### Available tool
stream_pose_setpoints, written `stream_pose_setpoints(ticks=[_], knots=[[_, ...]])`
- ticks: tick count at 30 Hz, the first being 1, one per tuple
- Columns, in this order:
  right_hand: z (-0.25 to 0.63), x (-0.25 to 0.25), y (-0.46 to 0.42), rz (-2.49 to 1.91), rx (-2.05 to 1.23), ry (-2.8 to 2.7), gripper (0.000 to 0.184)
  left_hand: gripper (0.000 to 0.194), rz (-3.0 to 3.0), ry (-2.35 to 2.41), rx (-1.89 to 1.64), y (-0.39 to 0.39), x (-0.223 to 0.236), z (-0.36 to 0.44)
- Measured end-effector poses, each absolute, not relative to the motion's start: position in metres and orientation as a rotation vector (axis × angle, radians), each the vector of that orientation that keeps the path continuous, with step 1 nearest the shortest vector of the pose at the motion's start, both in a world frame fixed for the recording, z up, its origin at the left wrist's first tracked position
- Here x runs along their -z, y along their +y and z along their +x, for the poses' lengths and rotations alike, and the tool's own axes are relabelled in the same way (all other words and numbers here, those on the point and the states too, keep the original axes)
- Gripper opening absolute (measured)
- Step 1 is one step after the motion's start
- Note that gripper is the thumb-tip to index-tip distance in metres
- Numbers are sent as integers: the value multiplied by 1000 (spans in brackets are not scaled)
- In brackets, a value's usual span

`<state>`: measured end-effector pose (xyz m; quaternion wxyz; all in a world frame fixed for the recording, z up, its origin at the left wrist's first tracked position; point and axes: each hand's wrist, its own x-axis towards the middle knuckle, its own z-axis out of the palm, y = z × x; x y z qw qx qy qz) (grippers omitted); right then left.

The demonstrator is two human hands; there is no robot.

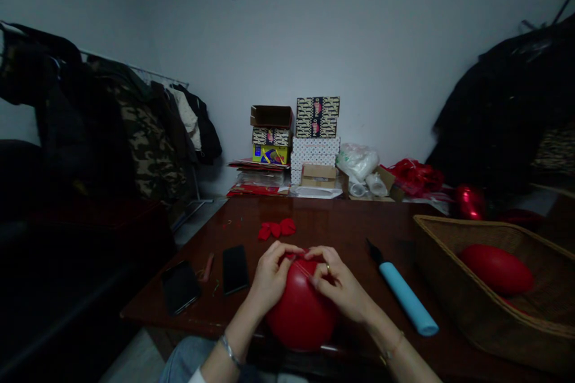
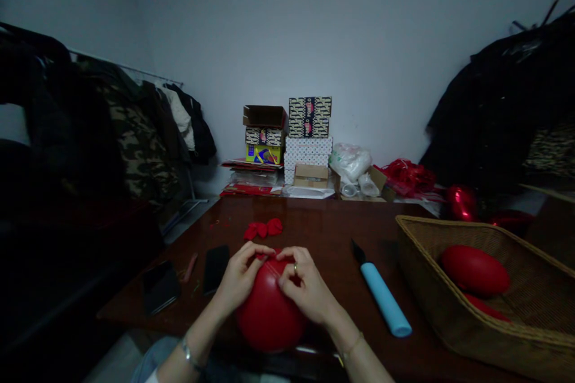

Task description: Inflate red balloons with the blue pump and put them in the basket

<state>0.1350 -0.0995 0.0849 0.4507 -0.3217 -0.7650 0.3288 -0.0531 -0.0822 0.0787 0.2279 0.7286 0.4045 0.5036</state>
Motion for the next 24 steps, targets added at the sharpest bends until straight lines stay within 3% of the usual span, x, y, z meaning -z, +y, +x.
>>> stream_pose_setpoints(ticks=[4,10,19,24], knots=[[124,-84,-101,-782,-694,-1871,18,22,1981,1186,-1482,-84,-74,-43],[99,-62,-85,-942,-133,-1491,28,14,1931,1310,-1547,-94,-64,-32],[104,-43,-75,-1069,-321,-1602,34,20,1551,1118,-1560,-88,-58,-39],[100,-47,-75,-1025,-352,-1772,18,16,1628,1065,-1501,-83,-61,-39]])
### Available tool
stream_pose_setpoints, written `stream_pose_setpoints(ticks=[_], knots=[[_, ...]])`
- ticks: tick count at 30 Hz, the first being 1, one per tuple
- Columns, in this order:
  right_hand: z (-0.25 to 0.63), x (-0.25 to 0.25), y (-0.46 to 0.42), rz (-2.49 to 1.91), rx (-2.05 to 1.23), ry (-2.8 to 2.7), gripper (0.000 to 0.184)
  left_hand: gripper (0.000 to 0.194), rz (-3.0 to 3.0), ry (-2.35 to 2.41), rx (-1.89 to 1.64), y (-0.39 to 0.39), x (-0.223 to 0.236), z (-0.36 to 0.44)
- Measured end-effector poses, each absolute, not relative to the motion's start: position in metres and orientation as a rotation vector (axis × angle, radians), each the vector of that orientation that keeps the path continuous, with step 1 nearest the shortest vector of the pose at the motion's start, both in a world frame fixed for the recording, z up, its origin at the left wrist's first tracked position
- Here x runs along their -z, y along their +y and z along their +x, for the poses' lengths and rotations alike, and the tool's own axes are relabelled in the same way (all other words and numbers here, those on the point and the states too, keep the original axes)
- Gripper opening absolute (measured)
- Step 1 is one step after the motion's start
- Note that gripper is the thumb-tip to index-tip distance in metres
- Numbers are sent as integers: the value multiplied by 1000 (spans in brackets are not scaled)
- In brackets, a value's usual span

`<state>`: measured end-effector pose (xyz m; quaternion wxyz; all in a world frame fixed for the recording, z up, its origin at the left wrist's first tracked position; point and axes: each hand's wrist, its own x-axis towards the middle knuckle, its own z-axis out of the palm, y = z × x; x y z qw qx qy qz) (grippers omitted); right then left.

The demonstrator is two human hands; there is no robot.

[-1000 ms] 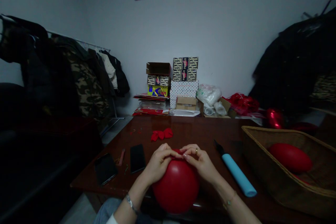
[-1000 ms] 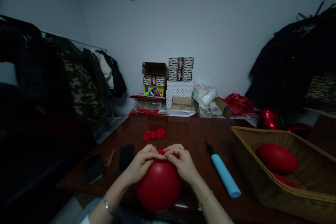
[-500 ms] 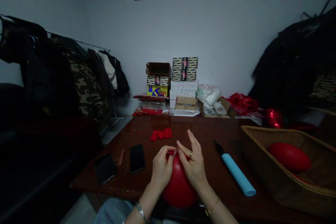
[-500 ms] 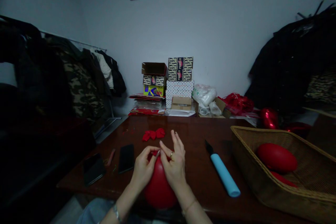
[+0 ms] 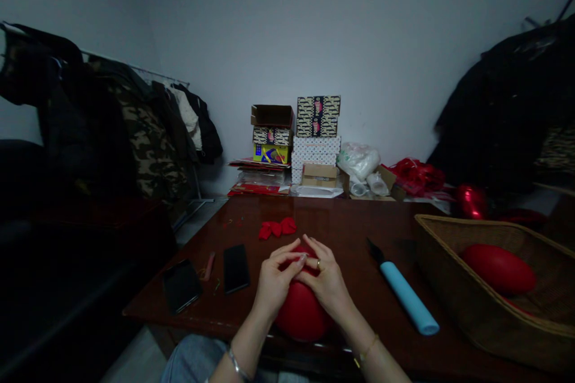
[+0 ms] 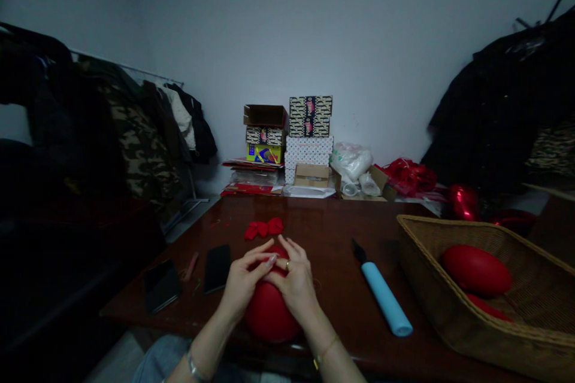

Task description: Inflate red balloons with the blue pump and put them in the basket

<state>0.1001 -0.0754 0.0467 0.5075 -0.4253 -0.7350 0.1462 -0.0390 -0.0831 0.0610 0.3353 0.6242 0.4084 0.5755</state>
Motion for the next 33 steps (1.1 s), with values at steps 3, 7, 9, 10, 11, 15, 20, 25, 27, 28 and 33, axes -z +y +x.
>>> stream_pose_setpoints(ticks=[3,7,9,10,11,15,20,25,27,28,33], knots=[[97,-51,-77,-1040,-332,-1777,8,25,1745,1091,-1569,-90,-68,-42],[95,-54,-81,-1080,-288,-1750,13,26,2117,1373,-1792,-108,-72,-52],[93,-54,-82,-1088,-266,-1758,11,19,2377,1461,-1732,-116,-70,-55],[92,-54,-82,-1092,-253,-1763,10,20,2461,1513,-1716,-118,-68,-56],[91,-53,-82,-1096,-238,-1767,9,20,2522,1559,-1694,-120,-67,-56],[86,-52,-82,-1106,-169,-1786,10,21,2617,1658,-1571,-121,-69,-54],[85,-53,-85,-1106,-78,-1815,5,25,2625,1648,-1281,-119,-83,-59],[83,-54,-87,-1085,-14,-1856,7,24,2611,1606,-1083,-113,-87,-62],[82,-54,-87,-1083,4,-1858,9,22,2585,1612,-1102,-110,-86,-61],[81,-54,-87,-1085,12,-1855,9,21,2568,1615,-1125,-110,-86,-59],[82,-54,-87,-1097,30,-1838,10,17,2460,1643,-1213,-107,-79,-54]])
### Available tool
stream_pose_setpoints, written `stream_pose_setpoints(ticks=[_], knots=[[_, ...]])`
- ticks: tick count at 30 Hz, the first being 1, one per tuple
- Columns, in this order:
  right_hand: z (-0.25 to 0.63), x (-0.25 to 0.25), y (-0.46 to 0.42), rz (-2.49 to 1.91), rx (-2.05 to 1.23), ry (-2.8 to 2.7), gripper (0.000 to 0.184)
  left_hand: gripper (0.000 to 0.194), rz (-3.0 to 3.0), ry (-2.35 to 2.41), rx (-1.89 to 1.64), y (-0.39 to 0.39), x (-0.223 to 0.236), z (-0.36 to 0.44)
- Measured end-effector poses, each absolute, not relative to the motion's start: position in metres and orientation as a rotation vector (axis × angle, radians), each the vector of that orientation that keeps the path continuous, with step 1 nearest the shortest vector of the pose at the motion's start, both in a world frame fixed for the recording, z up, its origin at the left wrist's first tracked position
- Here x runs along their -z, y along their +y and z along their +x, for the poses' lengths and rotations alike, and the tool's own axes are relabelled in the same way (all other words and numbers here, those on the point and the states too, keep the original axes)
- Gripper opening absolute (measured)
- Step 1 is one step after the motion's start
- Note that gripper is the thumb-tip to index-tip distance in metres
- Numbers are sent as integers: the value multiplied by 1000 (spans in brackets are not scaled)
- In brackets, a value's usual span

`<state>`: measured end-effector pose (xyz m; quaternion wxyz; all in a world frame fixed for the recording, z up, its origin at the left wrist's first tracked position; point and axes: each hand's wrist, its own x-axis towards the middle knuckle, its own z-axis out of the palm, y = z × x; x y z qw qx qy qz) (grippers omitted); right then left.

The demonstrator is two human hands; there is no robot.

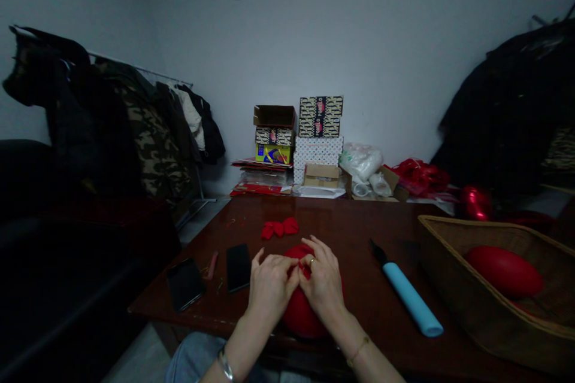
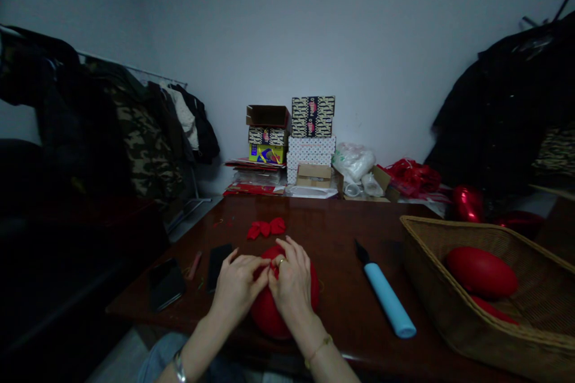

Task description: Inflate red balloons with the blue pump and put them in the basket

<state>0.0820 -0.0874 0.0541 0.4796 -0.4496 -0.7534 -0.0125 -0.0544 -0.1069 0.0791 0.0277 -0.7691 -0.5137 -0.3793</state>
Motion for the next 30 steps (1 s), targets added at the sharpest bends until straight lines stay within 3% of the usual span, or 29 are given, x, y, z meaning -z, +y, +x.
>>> stream_pose_setpoints(ticks=[11,26,30], knots=[[81,-50,-87,-1063,-27,-1797,7,12,-2318,-1719,1346,-100,-69,-56],[89,-49,-94,-1000,-360,-1593,17,20,-2305,-1851,1952,-94,-59,-56],[91,-51,-92,-1018,-458,-1581,21,35,-2567,-1677,1858,-100,-62,-55]])
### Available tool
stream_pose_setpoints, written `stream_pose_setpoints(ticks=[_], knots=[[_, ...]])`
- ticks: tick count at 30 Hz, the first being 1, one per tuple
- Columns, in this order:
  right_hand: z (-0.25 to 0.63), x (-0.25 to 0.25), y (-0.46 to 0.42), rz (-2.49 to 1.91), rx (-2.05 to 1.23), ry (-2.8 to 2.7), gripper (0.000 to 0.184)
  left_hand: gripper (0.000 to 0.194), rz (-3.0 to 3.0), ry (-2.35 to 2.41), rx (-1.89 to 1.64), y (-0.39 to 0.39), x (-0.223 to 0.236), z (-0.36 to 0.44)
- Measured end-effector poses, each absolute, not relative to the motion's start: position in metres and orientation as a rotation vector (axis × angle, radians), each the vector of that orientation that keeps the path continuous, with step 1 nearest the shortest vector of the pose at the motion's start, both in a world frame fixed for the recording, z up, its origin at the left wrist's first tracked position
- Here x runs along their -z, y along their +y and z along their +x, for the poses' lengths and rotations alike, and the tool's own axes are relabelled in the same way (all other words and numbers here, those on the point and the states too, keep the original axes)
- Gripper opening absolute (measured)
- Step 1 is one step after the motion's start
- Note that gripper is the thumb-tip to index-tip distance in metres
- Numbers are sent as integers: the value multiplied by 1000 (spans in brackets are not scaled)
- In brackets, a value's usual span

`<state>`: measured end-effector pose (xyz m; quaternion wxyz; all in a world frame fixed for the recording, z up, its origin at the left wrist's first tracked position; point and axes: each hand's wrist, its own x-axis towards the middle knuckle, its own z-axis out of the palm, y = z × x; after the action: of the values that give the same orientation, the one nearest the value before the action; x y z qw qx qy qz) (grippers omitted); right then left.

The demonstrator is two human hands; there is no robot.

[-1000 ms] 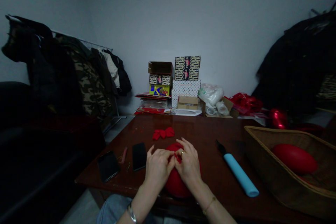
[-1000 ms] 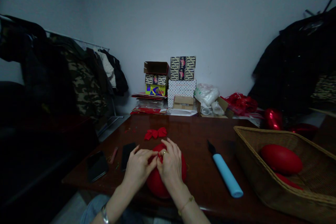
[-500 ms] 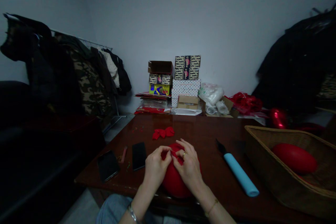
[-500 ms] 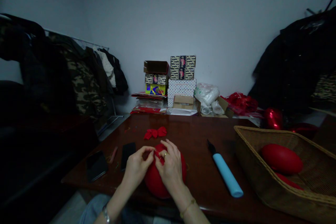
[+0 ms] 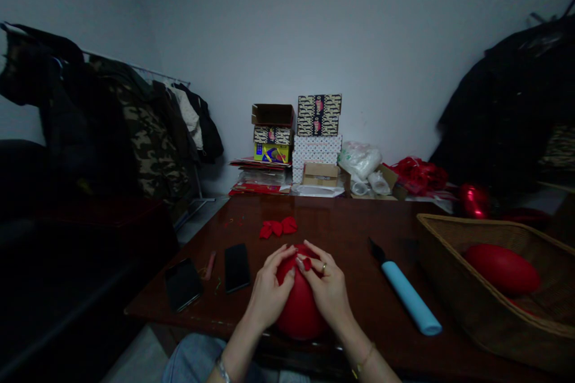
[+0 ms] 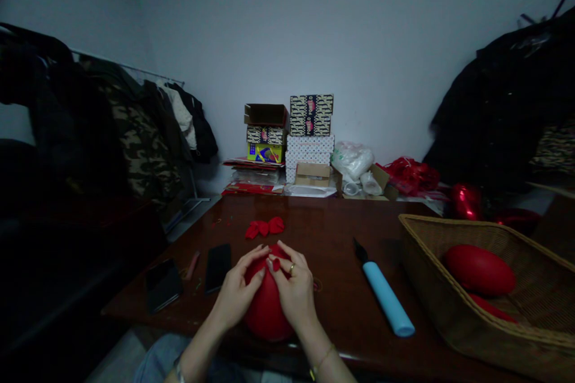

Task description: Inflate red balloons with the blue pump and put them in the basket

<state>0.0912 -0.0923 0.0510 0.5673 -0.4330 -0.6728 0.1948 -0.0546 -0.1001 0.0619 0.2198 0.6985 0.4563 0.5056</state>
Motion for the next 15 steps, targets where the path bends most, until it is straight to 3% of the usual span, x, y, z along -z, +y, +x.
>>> stream_pose_setpoints(ticks=[3,11,15], knots=[[89,-55,-94,-1018,-502,-1600,21,46,2075,1216,-1310,-102,-60,-49],[89,-63,-97,-931,-651,-1623,21,27,2047,1322,-1341,-92,-53,-37],[97,-54,-91,-917,-699,-1537,28,34,1837,1256,-1374,-88,-54,-41]])
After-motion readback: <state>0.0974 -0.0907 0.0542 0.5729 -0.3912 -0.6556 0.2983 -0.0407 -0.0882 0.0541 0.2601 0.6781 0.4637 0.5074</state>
